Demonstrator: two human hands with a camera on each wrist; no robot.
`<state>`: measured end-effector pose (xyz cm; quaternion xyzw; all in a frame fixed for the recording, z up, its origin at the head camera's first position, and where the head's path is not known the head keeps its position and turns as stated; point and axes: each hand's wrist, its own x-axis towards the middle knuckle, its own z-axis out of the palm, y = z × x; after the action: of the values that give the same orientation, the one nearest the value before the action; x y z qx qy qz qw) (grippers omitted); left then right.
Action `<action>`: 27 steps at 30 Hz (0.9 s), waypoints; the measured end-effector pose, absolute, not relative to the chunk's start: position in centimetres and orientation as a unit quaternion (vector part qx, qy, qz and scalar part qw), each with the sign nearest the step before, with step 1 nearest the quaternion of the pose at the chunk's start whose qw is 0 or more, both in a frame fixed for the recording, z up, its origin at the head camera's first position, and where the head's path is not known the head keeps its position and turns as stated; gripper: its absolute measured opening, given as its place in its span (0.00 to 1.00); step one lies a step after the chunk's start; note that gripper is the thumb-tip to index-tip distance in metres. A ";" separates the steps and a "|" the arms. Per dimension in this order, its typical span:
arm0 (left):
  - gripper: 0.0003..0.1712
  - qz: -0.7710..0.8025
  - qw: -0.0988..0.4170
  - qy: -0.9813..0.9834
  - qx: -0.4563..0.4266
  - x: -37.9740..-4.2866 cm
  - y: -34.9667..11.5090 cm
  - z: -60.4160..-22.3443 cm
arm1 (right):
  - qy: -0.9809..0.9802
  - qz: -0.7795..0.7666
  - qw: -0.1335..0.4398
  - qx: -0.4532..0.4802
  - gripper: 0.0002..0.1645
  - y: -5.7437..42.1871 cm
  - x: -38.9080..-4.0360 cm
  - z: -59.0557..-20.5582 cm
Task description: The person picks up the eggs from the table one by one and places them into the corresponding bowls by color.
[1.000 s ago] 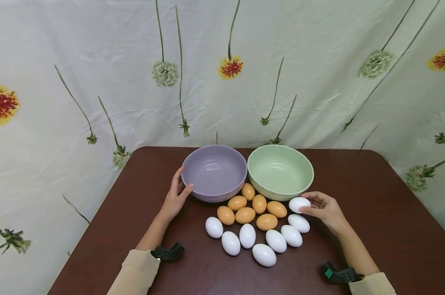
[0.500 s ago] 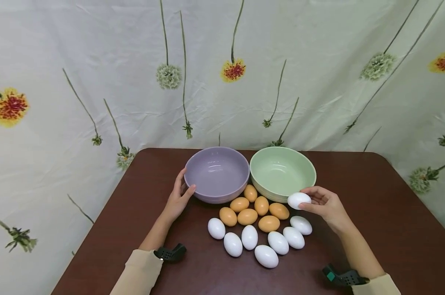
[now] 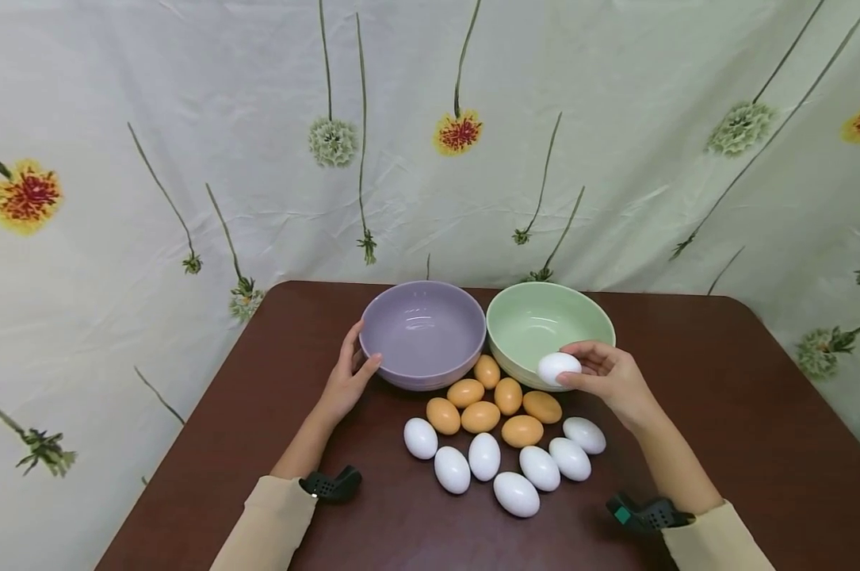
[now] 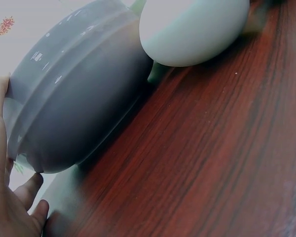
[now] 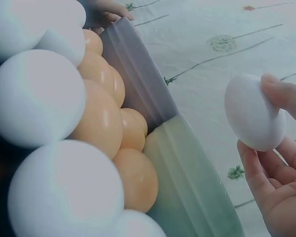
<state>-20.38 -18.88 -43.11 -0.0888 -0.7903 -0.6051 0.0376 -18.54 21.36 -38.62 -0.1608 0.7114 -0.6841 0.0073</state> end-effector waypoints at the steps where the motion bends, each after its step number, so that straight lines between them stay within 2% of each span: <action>1: 0.41 -0.604 0.037 -0.791 -0.088 -20.4 -18.9 -43.1 | 0.711 -0.684 0.010 -0.162 0.16 21.2 -18.7 -38.5; 9: 0.41 -0.598 0.039 -0.796 -0.087 -20.4 -18.9 -43.1 | 0.708 -0.684 0.025 -0.174 0.16 19.4 -20.2 -37.7; 19: 0.41 -0.600 0.042 -0.794 -0.090 -20.3 -18.9 -43.1 | 0.742 -0.655 0.034 -0.138 0.25 16.6 -21.7 -36.9; 27: 0.40 -0.601 0.046 -0.793 -0.092 -20.3 -19.0 -43.1 | 0.750 -0.645 0.052 -0.140 0.25 15.2 -23.2 -37.5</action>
<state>-20.35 -19.02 -43.06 -0.0923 -0.7928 -0.6007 0.0462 -23.19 15.20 -37.55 -0.1403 0.7498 -0.6445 0.0519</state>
